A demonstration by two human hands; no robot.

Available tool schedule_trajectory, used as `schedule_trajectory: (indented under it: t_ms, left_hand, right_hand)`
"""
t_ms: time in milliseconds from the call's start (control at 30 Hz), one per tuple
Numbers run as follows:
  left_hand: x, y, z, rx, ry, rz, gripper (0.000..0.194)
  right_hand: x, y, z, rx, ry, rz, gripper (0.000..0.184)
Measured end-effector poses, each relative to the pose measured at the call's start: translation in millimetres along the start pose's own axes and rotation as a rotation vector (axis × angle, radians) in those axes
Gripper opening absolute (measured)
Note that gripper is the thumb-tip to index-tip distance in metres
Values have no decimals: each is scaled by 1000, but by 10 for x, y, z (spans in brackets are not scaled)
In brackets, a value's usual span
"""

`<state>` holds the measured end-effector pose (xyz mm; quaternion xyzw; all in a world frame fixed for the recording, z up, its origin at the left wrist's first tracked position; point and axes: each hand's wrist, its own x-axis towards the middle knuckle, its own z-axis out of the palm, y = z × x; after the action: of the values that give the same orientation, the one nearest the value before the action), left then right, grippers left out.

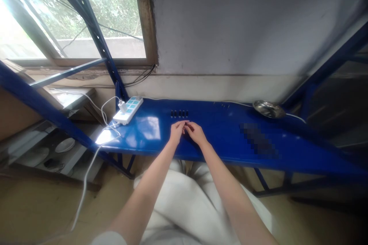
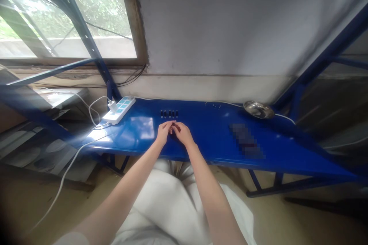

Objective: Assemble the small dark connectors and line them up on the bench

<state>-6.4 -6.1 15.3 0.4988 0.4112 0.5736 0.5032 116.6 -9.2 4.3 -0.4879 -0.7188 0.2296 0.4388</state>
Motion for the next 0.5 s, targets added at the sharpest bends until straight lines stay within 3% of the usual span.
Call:
schedule_trajectory:
  t_ms: [100, 333, 500]
  left_hand:
    - [-1, 0, 4, -18, 16, -9, 29]
    - [10, -48, 18, 118, 17, -70, 24]
    - [-1, -42, 19, 185, -17, -97, 25]
  right_hand:
    - [-3, -29, -11, 10, 68, 23, 29]
    - [121, 6, -153, 150, 446, 306, 36]
    - [461, 330, -317, 89, 454, 370, 31]
